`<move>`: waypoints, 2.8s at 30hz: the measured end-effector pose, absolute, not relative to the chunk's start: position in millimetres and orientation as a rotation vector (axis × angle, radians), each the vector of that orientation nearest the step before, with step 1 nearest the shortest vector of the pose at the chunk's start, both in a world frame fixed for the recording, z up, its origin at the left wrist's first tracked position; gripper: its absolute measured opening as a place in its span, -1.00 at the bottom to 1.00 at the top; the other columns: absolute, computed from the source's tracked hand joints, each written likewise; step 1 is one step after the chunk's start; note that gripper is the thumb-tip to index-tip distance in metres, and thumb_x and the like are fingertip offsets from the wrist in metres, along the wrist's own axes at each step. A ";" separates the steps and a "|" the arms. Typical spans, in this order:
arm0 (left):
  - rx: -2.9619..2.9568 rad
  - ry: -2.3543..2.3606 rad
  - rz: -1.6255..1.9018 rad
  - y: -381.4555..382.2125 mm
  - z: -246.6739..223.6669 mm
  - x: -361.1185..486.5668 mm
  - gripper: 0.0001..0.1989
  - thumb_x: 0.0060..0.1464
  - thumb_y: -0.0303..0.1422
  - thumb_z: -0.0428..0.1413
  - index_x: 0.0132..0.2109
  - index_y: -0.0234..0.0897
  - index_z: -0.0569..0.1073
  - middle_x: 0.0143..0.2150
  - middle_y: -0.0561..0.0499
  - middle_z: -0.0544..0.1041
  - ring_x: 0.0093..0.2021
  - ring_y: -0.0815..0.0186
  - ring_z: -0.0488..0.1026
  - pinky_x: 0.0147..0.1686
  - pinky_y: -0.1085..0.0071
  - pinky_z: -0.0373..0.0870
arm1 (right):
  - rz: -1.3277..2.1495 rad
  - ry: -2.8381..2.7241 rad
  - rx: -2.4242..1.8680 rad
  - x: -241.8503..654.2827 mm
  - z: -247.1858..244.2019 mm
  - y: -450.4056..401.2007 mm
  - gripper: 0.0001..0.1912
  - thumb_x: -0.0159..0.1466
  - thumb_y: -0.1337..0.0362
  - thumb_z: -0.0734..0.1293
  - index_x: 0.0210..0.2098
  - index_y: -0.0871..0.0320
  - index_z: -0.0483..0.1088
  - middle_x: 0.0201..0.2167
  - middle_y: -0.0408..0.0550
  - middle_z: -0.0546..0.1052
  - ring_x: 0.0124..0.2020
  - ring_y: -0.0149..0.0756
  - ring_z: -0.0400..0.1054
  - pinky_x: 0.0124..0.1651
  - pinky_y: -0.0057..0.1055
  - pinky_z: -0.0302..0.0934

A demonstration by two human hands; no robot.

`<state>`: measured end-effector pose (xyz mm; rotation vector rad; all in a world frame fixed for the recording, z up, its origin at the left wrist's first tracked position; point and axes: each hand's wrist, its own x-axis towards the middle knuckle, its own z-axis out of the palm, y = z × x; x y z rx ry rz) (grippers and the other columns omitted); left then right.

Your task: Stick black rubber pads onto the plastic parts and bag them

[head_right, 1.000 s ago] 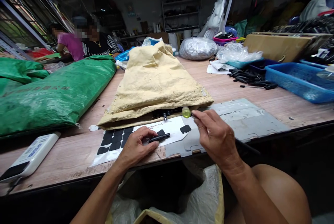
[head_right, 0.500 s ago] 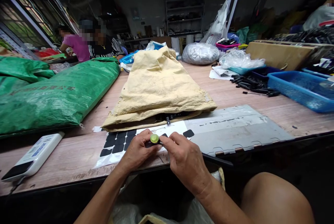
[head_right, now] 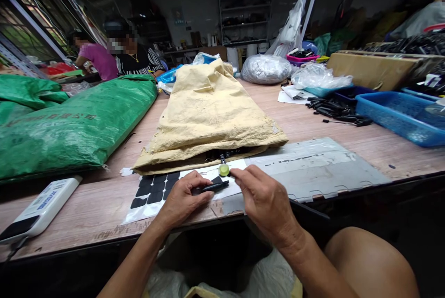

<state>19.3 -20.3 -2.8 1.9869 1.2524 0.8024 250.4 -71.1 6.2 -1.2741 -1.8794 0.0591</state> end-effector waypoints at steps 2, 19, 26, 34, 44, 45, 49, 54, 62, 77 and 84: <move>1.982 1.265 0.795 -20.2 -2.1 19.7 -0.83 -0.01 -0.42 0.25 -0.21 -0.20 0.65 -0.29 0.02 0.48 -0.20 0.24 0.41 -0.15 0.32 0.29 | 0.002 -1.824 -1.292 266.7 10.0 -64.2 -0.72 0.41 0.33 0.26 0.07 0.02 0.48 -0.15 -0.09 0.56 -0.13 -0.29 0.48 -0.06 -0.38 0.33; 2.120 1.305 0.737 -24.6 3.9 22.9 -0.88 0.01 -0.37 0.25 -0.24 -0.21 0.57 -0.24 0.01 0.51 -0.18 0.21 0.42 -0.17 0.31 0.29 | -0.142 -1.935 -1.547 340.9 -31.3 -31.6 -0.82 0.34 0.25 0.32 -0.10 -0.02 0.54 -0.18 -0.11 0.58 -0.10 -0.20 0.44 -0.07 -0.29 0.30; 2.080 0.955 0.440 -86.7 11.5 24.0 -0.84 0.16 -0.28 0.20 -0.09 -0.09 0.58 -0.25 0.04 0.58 -0.30 0.29 0.47 -0.30 0.40 0.32 | -0.188 -1.920 -1.582 339.5 -31.8 -32.2 -0.82 0.33 0.23 0.32 -0.12 0.01 0.55 -0.20 -0.10 0.59 -0.11 -0.20 0.45 -0.10 -0.29 0.31; 1.920 1.355 0.028 -115.2 -73.5 15.0 -0.74 0.13 -0.24 0.16 -0.02 -0.05 0.57 -0.07 -0.06 0.62 -0.01 0.02 0.54 -0.05 0.21 0.40 | -0.205 -1.925 -1.591 338.0 -31.4 -33.0 -0.82 0.33 0.25 0.32 -0.12 0.02 0.54 -0.20 -0.09 0.58 -0.10 -0.18 0.45 -0.09 -0.29 0.30; 1.979 1.108 0.078 -106.6 -16.9 23.4 -0.78 0.10 -0.27 0.23 -0.08 -0.04 0.60 -0.25 0.05 0.62 -0.24 0.21 0.54 -0.27 0.40 0.38 | -0.225 -1.925 -1.594 336.3 -29.2 -34.5 -0.83 0.33 0.25 0.32 -0.12 0.03 0.54 -0.21 -0.10 0.58 -0.10 -0.19 0.44 -0.10 -0.30 0.28; 2.005 1.082 0.167 -97.1 0.9 27.2 -0.80 0.15 -0.25 0.20 -0.07 -0.05 0.60 -0.27 0.06 0.61 -0.29 0.25 0.53 -0.32 0.42 0.36 | -0.225 -1.925 -1.596 336.3 -29.3 -34.4 -0.82 0.33 0.25 0.32 -0.12 0.03 0.54 -0.21 -0.10 0.58 -0.10 -0.18 0.44 -0.11 -0.30 0.28; 2.297 1.192 0.632 -33.1 38.0 42.6 -0.77 0.27 -0.35 0.07 -0.02 -0.14 0.58 -0.21 -0.01 0.58 -0.24 0.25 0.49 -0.19 0.38 0.38 | -0.217 -1.918 -1.593 336.6 -29.1 -34.5 -0.83 0.32 0.25 0.33 -0.13 0.03 0.54 -0.21 -0.10 0.58 -0.11 -0.18 0.44 -0.10 -0.29 0.28; 2.627 1.392 0.544 39.6 22.9 58.5 -0.52 0.17 -0.56 0.04 0.17 -0.10 0.50 -0.07 -0.07 0.43 -0.16 0.23 0.45 -0.22 0.39 0.38 | -0.197 -1.911 -1.590 337.2 -28.4 -34.5 -0.83 0.32 0.23 0.33 -0.15 0.04 0.55 -0.22 -0.10 0.58 -0.12 -0.18 0.44 -0.11 -0.29 0.29; 2.824 1.358 0.497 46.6 24.6 67.9 -0.63 0.12 -0.58 0.12 0.02 -0.14 0.54 -0.05 -0.06 0.41 -0.06 0.17 0.41 -0.20 0.36 0.37 | -0.210 -1.915 -1.596 337.8 -29.0 -33.4 -0.84 0.31 0.23 0.33 -0.16 0.03 0.54 -0.25 -0.09 0.57 -0.14 -0.18 0.43 -0.14 -0.30 0.27; 2.488 1.224 0.528 -14.7 14.7 26.4 -0.82 0.22 -0.30 0.19 -0.04 -0.15 0.57 -0.12 -0.03 0.53 -0.08 0.19 0.42 -0.10 0.30 0.32 | -0.207 -1.906 -1.596 336.4 -27.4 -34.4 -0.84 0.30 0.24 0.33 -0.17 0.03 0.55 -0.24 -0.10 0.58 -0.13 -0.18 0.44 -0.10 -0.28 0.29; 2.202 1.259 0.725 -18.9 2.6 11.3 -0.79 0.07 -0.33 0.30 -0.11 -0.19 0.56 -0.16 -0.02 0.54 -0.09 0.17 0.41 -0.12 0.30 0.31 | -0.239 -1.923 -1.582 337.5 -28.0 -34.9 -0.79 0.29 0.30 0.33 -0.11 0.05 0.55 -0.20 -0.08 0.58 -0.13 -0.16 0.43 -0.09 -0.27 0.30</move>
